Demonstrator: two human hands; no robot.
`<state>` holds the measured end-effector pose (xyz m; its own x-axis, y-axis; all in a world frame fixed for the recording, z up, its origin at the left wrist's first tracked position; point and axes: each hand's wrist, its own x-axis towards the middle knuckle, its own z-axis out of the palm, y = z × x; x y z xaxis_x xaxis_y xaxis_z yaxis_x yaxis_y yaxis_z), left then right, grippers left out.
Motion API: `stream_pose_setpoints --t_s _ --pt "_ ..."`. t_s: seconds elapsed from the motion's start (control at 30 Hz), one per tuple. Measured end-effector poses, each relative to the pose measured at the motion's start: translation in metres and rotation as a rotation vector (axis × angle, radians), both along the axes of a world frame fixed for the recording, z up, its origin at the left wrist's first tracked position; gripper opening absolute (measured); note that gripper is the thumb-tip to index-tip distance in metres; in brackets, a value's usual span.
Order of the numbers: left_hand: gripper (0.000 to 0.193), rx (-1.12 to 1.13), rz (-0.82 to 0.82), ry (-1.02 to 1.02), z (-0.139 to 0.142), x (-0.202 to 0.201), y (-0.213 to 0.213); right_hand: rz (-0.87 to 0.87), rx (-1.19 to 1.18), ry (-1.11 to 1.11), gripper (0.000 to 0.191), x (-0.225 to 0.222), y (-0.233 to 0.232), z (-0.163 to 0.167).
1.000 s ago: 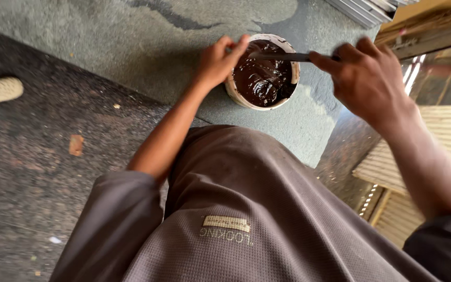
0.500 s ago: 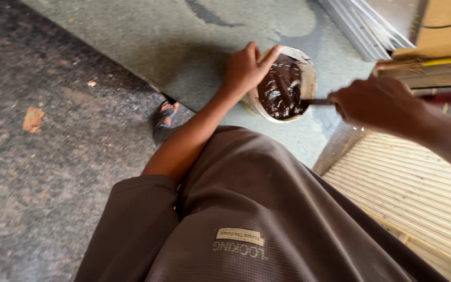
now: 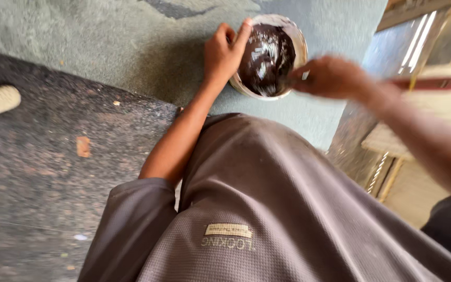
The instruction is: The person stirs a dark viscous substance in a white bucket using a flat metal tool. They repeatedly scrape the sides and bottom of the bucket to blend the material thoroughly. The task is performed on a polished stone floor in a workshop-like setting.
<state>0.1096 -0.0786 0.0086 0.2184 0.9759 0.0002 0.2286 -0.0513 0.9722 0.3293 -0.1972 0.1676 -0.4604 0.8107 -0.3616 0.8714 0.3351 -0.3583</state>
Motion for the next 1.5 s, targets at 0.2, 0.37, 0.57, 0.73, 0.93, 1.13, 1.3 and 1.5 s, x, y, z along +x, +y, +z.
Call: stream_pose_setpoints --t_s 0.2,0.37,0.57,0.73,0.93,1.13,1.3,1.5 --pt "0.065 0.012 0.009 -0.051 0.004 -0.009 -0.003 -0.395 -0.116 -0.663 0.037 -0.031 -0.01 0.013" --pt "0.062 -0.022 0.002 -0.012 0.009 -0.012 -0.003 -0.185 0.13 -0.054 0.03 -0.027 -0.011 0.009" --pt "0.063 -0.072 0.01 -0.149 0.01 -0.012 -0.002 -0.372 -0.074 -0.546 0.036 -0.043 -0.026 -0.007" --pt "0.063 -0.084 -0.007 -0.101 0.008 -0.014 -0.004 -0.222 0.338 -0.071 0.029 -0.028 -0.019 -0.013" --pt "0.06 -0.101 -0.001 -0.097 0.007 -0.016 -0.004 -0.308 -0.026 -0.487 0.038 -0.052 -0.015 -0.01" --pt "0.06 -0.099 -0.011 -0.105 0.009 -0.017 -0.007 -0.547 -0.054 -0.344 0.031 -0.047 -0.01 0.033" --pt "0.056 -0.099 -0.004 -0.088 0.007 -0.015 -0.007 -0.32 0.038 -0.324 0.027 -0.065 -0.02 0.013" --pt "0.056 -0.127 -0.011 -0.037 0.002 -0.013 -0.004 -0.557 -0.018 -0.413 0.036 -0.05 -0.025 -0.002"
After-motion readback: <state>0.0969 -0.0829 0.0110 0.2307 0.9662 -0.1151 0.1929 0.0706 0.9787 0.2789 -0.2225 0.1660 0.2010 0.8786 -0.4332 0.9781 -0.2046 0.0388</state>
